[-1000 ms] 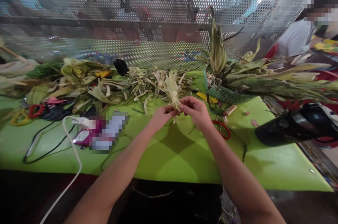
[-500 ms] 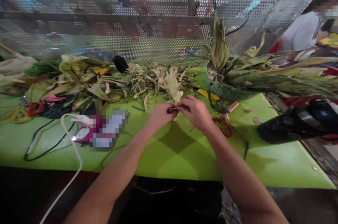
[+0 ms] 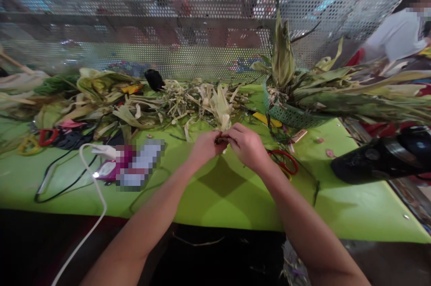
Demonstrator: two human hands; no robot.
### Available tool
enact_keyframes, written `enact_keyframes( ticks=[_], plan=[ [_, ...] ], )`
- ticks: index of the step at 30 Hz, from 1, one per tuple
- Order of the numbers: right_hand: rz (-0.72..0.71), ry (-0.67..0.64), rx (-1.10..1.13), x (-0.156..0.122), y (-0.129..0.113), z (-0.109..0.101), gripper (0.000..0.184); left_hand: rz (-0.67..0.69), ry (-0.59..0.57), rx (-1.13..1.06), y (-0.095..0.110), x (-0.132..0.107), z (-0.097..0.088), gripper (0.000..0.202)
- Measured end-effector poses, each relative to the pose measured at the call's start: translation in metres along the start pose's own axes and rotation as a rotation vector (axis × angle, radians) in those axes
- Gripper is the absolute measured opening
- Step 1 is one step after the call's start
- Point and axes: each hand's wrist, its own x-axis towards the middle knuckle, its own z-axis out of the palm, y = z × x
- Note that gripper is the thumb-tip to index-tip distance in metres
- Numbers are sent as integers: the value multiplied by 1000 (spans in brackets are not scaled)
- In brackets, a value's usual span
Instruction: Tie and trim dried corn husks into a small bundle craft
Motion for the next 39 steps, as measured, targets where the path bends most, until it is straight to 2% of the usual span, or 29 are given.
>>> enact_keyframes(
  ticks=[4, 7, 11, 15, 18, 22, 27, 30, 33, 36, 39],
  plan=[
    [18, 13, -43, -1, -2, 2, 19, 5, -40, 68, 3, 0, 0, 19],
    [-42, 12, -100, -3, -3, 5, 17, 11, -59, 104, 1, 1, 3, 21],
    [-80, 51, -91, -4, -7, 5, 16, 8, -69, 4, -7, 4, 11, 18],
    [19, 221, 74, -2, -5, -3, 17, -47, -83, -230, -8, 5, 11, 24],
    [122, 329, 95, 0, 5, -6, 12, -119, -81, -306, -5, 4, 7, 31],
    [172, 263, 158, 1, 15, 1, 7, -113, -57, -263, -3, 3, 3, 32],
    [83, 221, 77, 1, 6, 6, 5, -95, -73, -305, -2, 3, 4, 25],
    [60, 241, 23, 0, 2, 6, 4, -86, -84, -383, 0, 1, 3, 23],
    [21, 222, 22, 0, 3, 5, 5, -117, -84, -435, 0, 0, 1, 18],
    [-4, 202, 50, 0, 1, 5, 12, -188, -52, -615, -6, 4, 3, 15],
    [6, 250, 73, -2, -5, 9, 20, -279, 112, -983, -12, 9, 8, 16]
  ],
)
